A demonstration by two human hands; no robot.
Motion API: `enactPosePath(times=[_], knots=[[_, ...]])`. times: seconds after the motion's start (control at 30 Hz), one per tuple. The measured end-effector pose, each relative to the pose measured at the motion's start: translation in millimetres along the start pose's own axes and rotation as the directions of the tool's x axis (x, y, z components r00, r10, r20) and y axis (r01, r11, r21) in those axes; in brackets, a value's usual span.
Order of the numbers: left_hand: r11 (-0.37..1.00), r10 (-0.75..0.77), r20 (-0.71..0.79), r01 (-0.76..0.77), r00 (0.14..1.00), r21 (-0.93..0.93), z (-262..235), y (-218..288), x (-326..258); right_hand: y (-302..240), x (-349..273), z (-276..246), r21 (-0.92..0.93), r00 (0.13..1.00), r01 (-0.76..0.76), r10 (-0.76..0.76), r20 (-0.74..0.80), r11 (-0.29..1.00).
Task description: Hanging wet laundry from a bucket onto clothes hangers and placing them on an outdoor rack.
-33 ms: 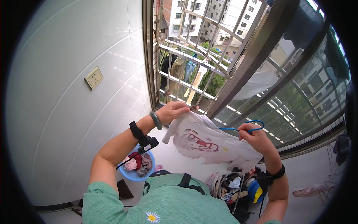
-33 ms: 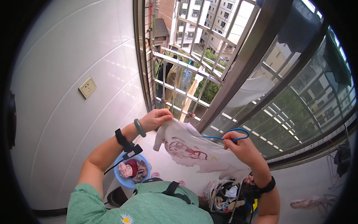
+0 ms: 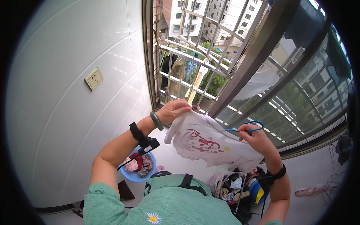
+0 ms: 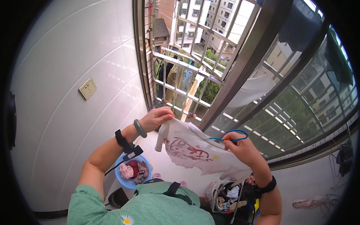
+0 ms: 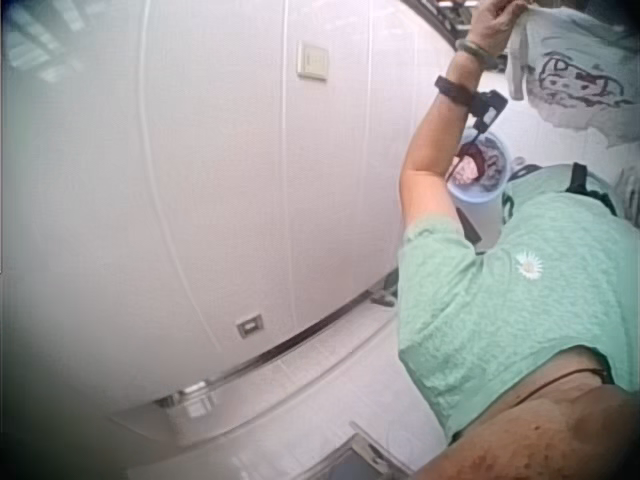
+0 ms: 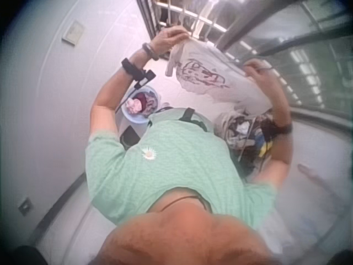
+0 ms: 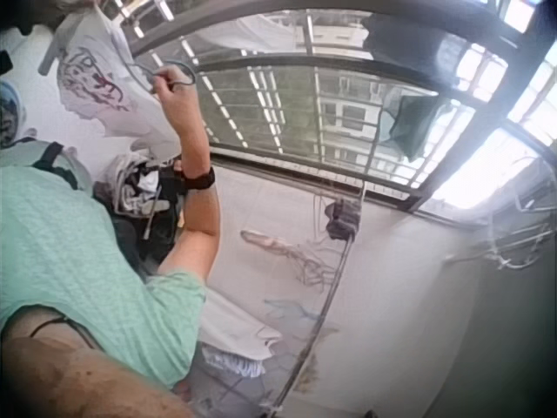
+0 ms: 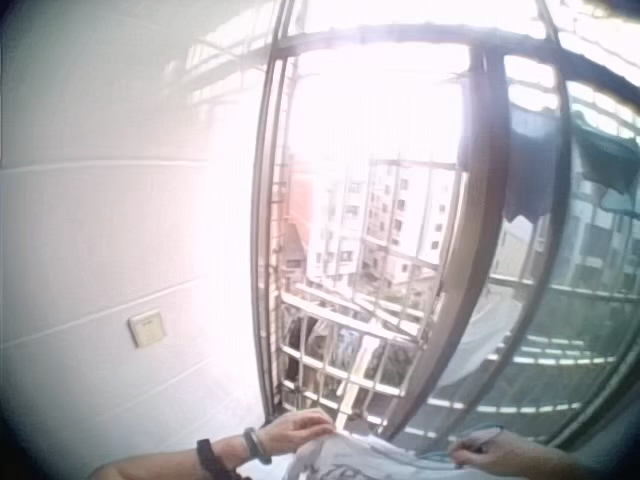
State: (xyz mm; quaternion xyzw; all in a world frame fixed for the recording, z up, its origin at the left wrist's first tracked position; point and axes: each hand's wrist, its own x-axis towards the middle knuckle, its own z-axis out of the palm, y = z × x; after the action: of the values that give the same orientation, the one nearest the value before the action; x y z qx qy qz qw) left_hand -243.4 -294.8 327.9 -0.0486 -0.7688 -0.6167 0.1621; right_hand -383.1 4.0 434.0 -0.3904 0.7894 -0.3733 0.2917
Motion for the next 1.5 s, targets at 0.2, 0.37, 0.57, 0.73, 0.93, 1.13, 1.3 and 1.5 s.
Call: enactPosePath(times=[0.2,0.37,0.57,0.73,0.93,1.13,1.3,1.5], knots=[[0.971,0.111,0.074,-0.124,0.991,0.205,1.1,14.4,1.0,-2.5,-3.2,-5.9,0.100,0.995,0.045,-0.036,-0.088,0.994],[0.912,-0.010,0.256,-0.096,0.967,0.398,4.6,25.1,3.0,0.9,0.9,8.3,0.107,0.994,0.103,-0.097,-0.058,0.989],[0.883,-0.007,0.334,-0.151,0.943,0.444,34.5,28.0,12.4,-10.1,15.6,15.7,0.005,0.992,0.121,-0.120,-0.047,0.993],[0.899,-0.060,0.329,-0.092,0.942,0.428,57.4,40.9,15.7,-11.6,19.2,17.4,-0.065,0.979,0.200,-0.201,-0.018,0.978],[0.835,0.109,0.161,-0.178,0.981,0.520,61.2,54.9,17.1,-21.6,6.9,3.0,-0.018,0.988,0.130,-0.128,0.084,0.991],[0.773,0.199,0.055,-0.191,0.978,0.605,31.5,90.3,9.7,90.0,-5.0,-35.1,0.080,0.926,0.206,-0.167,-0.339,0.975],[0.743,0.189,0.013,-0.151,0.982,0.652,26.2,122.6,5.7,180.9,-7.0,30.5,0.204,0.981,0.004,0.035,-0.188,0.979],[0.760,0.123,-0.103,-0.027,0.987,0.650,-7.4,122.4,-18.4,224.9,4.5,26.1,0.665,0.893,0.112,0.218,-0.393,0.739]])
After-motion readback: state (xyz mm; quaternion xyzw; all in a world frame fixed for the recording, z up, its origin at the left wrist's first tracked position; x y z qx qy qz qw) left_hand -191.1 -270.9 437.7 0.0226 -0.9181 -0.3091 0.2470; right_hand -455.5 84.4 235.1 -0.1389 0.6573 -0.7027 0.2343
